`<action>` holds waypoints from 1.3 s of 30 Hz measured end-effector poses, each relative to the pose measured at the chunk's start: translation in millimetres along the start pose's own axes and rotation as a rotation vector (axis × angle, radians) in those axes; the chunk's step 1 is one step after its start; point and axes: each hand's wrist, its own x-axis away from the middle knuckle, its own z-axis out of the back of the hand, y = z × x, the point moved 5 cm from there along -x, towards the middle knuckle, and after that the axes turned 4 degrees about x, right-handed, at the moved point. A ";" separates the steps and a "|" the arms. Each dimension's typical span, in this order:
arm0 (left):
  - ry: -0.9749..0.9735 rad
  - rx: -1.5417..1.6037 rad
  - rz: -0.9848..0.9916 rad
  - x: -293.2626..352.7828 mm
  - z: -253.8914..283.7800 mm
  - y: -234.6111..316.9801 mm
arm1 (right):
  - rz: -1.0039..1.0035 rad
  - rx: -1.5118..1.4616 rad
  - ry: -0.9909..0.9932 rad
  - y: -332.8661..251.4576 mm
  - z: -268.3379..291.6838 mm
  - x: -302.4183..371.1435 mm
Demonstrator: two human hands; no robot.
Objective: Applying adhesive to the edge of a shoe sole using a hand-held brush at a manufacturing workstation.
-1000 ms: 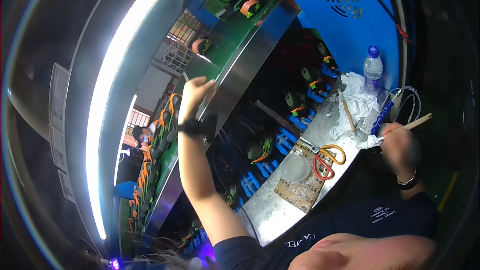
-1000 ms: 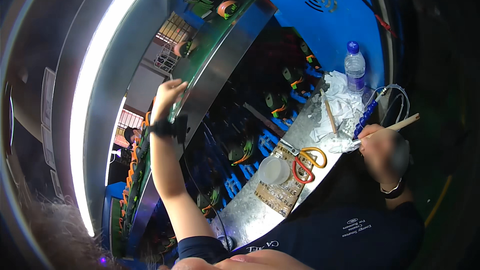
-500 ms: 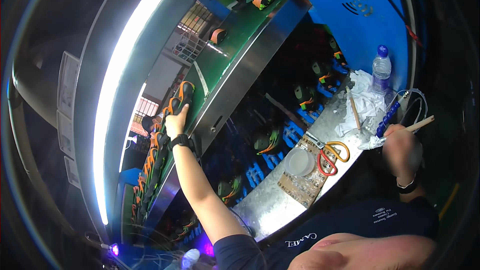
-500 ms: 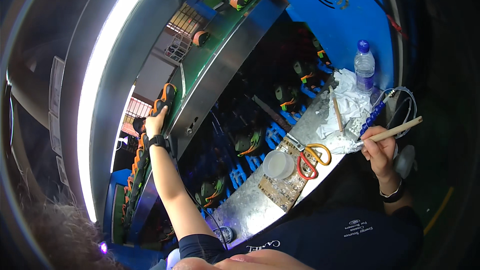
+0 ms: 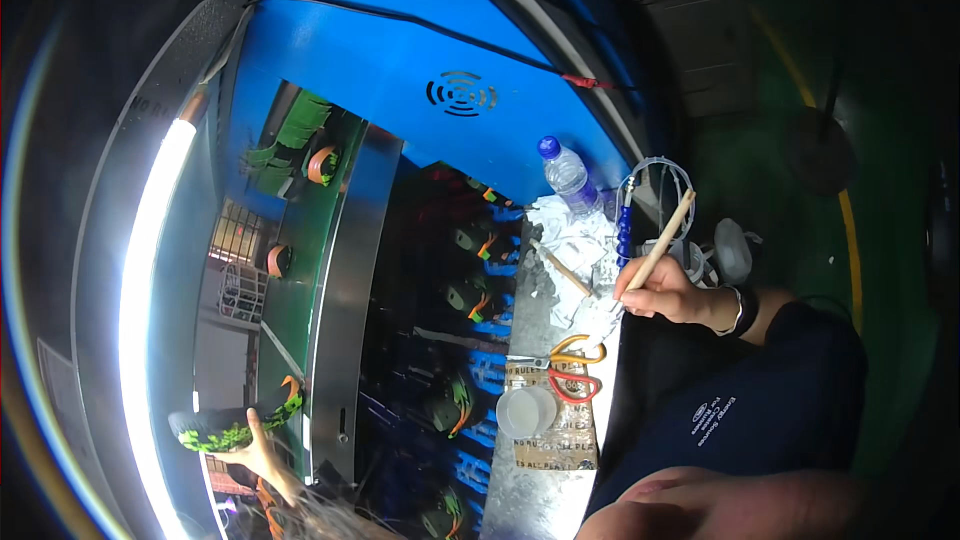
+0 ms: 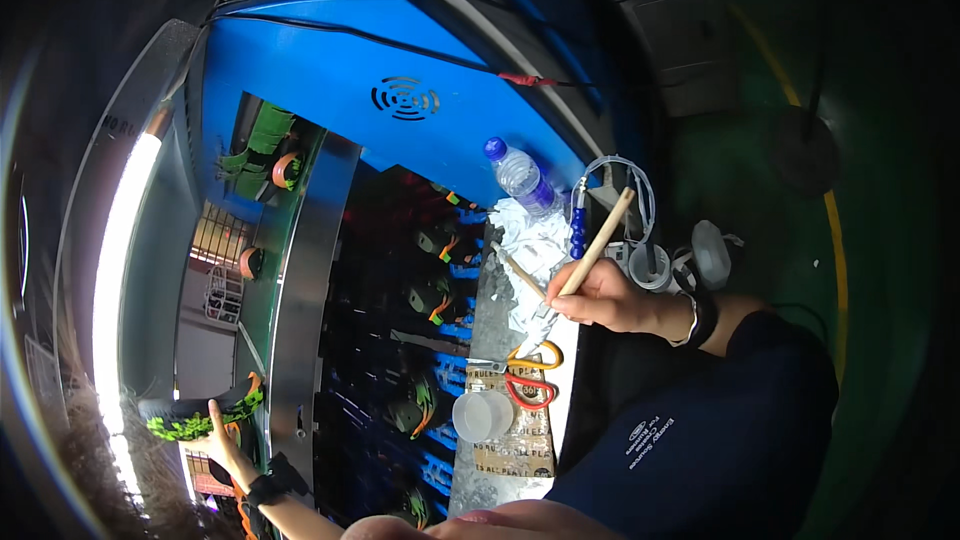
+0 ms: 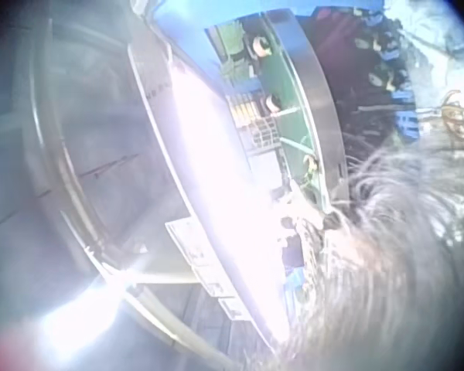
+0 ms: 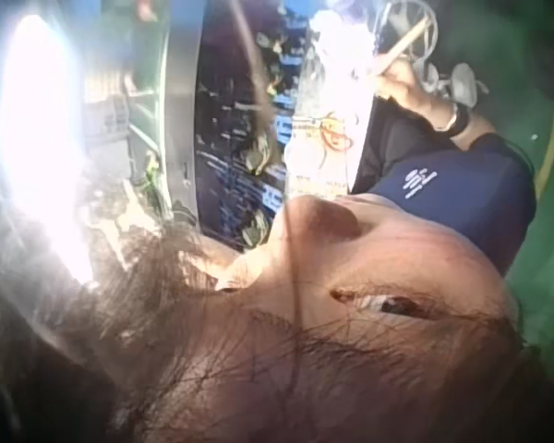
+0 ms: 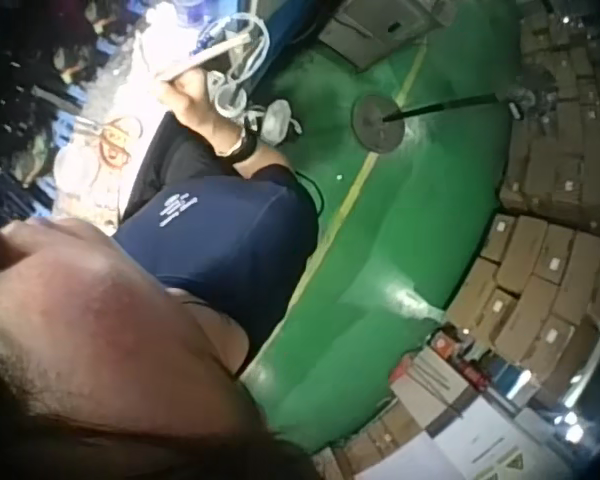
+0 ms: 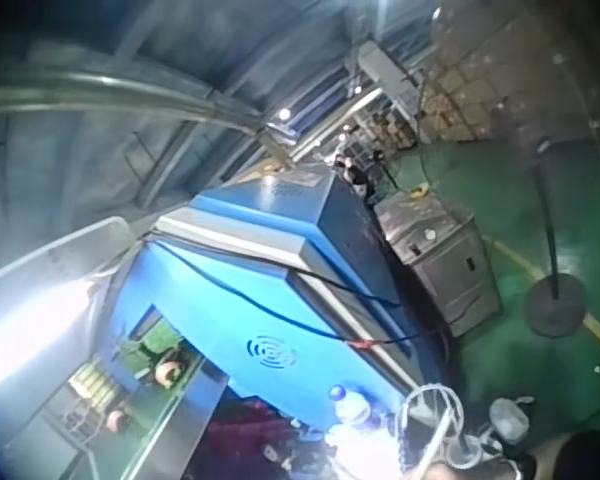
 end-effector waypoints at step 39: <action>-0.281 0.947 0.919 354.1 82.0 -72.8 | -0.244 0.783 -0.620 184.8 -141.7 -49.3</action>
